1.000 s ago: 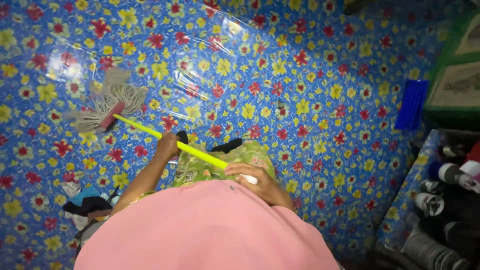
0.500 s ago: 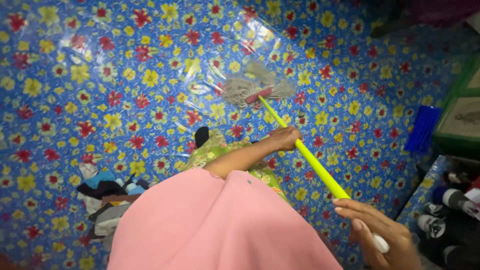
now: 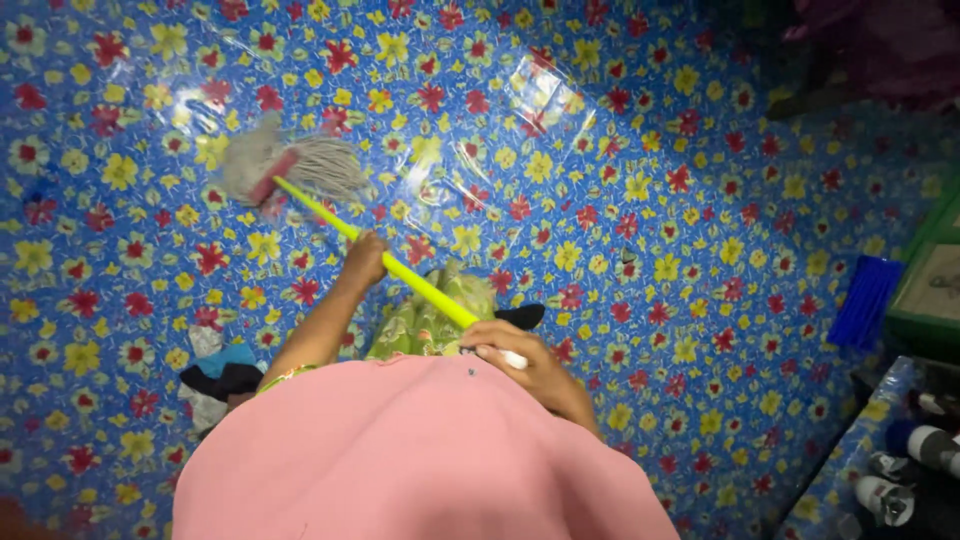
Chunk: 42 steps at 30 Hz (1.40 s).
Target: Mopping the floral-patterned floor of a room.
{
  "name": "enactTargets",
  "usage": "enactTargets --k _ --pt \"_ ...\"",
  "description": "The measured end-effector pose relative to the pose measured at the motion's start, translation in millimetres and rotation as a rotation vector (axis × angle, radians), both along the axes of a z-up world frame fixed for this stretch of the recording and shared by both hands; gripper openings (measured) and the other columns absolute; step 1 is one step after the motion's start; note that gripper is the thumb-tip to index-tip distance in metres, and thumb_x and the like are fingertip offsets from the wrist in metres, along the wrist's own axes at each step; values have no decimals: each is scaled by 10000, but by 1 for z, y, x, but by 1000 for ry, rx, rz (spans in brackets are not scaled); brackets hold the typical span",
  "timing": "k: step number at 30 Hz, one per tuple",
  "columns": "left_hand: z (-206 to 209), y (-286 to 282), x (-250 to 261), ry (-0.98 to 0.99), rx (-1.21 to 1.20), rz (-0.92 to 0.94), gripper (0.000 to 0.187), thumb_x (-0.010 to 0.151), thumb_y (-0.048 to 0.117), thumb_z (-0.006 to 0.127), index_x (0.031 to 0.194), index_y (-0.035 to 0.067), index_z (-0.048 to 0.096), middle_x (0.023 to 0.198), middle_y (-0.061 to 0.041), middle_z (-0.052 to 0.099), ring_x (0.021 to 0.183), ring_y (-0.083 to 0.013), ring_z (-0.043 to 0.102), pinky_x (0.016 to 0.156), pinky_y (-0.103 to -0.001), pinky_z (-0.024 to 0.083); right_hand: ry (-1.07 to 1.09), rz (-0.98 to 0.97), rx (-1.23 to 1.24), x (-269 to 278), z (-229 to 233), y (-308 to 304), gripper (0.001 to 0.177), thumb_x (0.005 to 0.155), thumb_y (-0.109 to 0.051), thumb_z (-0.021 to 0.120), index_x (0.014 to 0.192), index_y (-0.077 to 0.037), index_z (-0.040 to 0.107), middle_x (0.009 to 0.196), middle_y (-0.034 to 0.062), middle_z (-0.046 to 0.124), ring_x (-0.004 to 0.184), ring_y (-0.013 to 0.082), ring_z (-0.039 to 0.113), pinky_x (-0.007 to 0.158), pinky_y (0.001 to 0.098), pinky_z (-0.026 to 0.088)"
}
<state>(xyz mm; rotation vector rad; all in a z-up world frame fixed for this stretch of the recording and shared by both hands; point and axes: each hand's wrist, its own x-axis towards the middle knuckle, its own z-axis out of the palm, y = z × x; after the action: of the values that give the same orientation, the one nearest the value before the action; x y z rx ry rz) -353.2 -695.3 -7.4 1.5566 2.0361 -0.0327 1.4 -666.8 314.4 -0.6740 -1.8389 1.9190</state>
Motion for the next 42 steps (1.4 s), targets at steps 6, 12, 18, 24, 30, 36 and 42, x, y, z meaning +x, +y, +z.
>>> enactTargets --k 6,12,18,24,30,36,42 --pt "-52 46 56 -123 125 -126 352 752 191 750 1095 112 740 1116 -166 684 1158 -386 636 947 -616 528 -121 -171 89 51 18 16 275 990 -40 585 1205 -7 751 1226 219 727 1189 402 665 1019 571 478" --pt "142 143 237 -434 -191 -292 113 959 56 647 892 143 620 1022 -44 605 895 -128 620 797 -258 632 -597 -210 201 117 148 18 360 946 -168 607 1267 -96 753 1313 64 769 1314 211 656 1111 380 474" --pt "36 212 310 -467 144 -519 71 849 236 678 880 173 690 984 -57 691 1077 -327 635 791 -578 540 -558 -55 241 124 139 58 376 980 -90 548 1310 -180 704 1286 106 659 1211 235 709 906 391 577" --pt "147 220 215 -465 -115 -217 93 961 131 681 893 179 638 889 1 646 809 -119 654 729 -262 631 -378 136 170 116 144 144 324 980 -156 591 1263 -161 749 1258 93 700 1206 224 695 1006 374 547" --pt "-51 204 39 -108 212 -32 135 736 101 760 850 155 713 992 -124 659 967 -347 650 747 -487 547 -78 265 146 43 19 204 308 1093 -238 475 1289 -100 667 1387 151 614 1334 314 566 1134 475 452" --pt "-30 247 26 -81 184 -14 94 787 107 706 879 111 724 983 -199 649 1159 -437 557 933 -549 523 7 80 145 44 -26 222 392 976 88 543 1297 -106 660 1373 145 615 1318 320 573 1139 476 475" --pt "60 320 220 -522 243 -54 140 903 114 725 784 175 684 805 -9 677 939 -205 657 886 -361 605 -531 -120 207 148 97 237 355 958 -107 581 1284 -156 713 1380 53 714 1315 242 641 1098 441 536"
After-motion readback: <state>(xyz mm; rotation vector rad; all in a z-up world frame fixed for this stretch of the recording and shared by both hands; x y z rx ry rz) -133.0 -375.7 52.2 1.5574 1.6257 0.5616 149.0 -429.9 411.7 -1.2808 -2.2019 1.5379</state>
